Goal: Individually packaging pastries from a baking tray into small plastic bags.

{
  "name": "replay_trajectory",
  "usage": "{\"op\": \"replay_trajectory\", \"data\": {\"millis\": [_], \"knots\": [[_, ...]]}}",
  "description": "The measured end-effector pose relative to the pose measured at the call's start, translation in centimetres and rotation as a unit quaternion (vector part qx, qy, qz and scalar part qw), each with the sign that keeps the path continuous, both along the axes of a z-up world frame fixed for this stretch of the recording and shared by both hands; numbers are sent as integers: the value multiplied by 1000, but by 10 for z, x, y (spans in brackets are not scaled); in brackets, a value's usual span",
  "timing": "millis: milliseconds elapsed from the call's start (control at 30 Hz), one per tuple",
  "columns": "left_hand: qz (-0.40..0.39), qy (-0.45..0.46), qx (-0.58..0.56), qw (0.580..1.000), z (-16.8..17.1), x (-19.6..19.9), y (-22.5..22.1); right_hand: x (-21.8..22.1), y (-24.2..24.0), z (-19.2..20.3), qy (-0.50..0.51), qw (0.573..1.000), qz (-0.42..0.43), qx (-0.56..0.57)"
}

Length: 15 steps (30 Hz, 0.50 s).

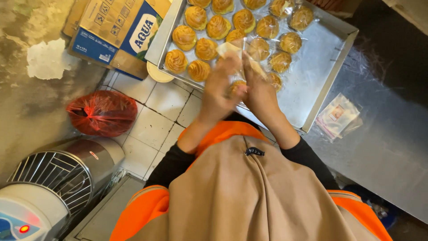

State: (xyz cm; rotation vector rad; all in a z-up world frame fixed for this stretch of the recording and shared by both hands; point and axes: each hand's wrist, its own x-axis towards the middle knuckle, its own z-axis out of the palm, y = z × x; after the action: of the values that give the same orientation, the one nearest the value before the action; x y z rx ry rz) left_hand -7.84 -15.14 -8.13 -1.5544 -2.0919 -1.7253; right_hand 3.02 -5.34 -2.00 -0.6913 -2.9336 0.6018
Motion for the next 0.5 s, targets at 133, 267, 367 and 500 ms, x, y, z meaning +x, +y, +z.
{"op": "replay_trajectory", "data": {"millis": [133,267,367,500], "knots": [[-84,-524,55,846,-63,-39,-16,1,-1,-46,40,998,48,-26],[-211,-743,168,613,-72,-60,-33,-17,-16,-40,64,988,130,-50],[-108,-745,210,624,-64,-80,-48,-28,-15,-56,133,954,206,-173],[-65,-738,300,601,-66,-103,-71,-49,13,-112,161,957,117,-210]]}}
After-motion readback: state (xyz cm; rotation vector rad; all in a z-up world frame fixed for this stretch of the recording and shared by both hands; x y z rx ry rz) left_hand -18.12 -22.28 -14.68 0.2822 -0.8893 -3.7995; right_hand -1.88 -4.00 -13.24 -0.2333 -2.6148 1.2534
